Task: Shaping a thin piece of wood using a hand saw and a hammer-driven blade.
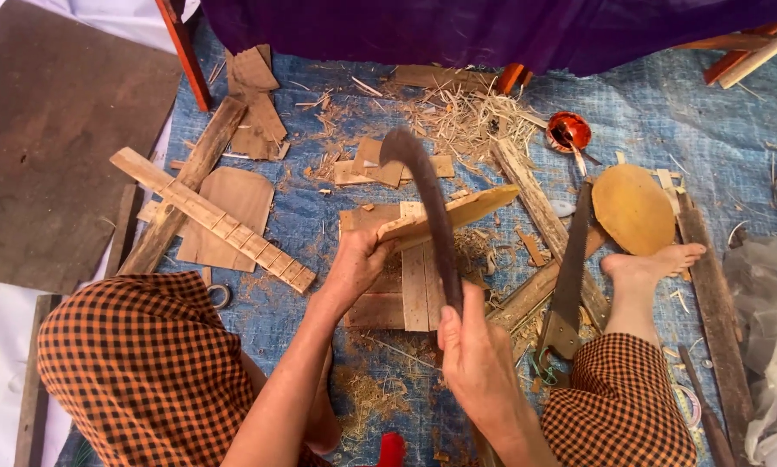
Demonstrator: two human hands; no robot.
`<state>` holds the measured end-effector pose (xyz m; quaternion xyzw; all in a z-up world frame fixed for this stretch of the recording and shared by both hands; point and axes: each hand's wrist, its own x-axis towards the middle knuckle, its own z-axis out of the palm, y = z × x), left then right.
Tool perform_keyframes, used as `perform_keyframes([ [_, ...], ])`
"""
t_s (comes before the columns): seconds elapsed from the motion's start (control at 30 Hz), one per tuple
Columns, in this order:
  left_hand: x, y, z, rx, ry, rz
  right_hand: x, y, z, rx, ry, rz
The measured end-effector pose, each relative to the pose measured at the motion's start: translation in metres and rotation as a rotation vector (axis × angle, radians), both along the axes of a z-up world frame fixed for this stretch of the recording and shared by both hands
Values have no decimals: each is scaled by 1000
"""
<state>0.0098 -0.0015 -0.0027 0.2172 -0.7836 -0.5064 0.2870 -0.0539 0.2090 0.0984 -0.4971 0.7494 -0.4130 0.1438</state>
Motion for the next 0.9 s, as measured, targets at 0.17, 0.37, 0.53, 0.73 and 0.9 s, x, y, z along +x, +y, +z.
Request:
perform_keyframes([
  [0.17, -3, 0, -3, 30, -83, 21, -8, -15, 4, 52, 173, -70],
  [0.37, 7, 4, 17, -18, 20, 49, -8, -29, -32, 152, 86, -22],
  [0.53, 0, -1, 4, 14, -7, 42, -9, -22, -2, 28, 115, -8],
  [0.73, 3, 8, 24, 50, 0, 21, -7, -28, -2, 89, 85, -53],
  [0.9, 14, 7, 23, 17, 43, 42, -10, -38, -39, 195, 54, 3],
])
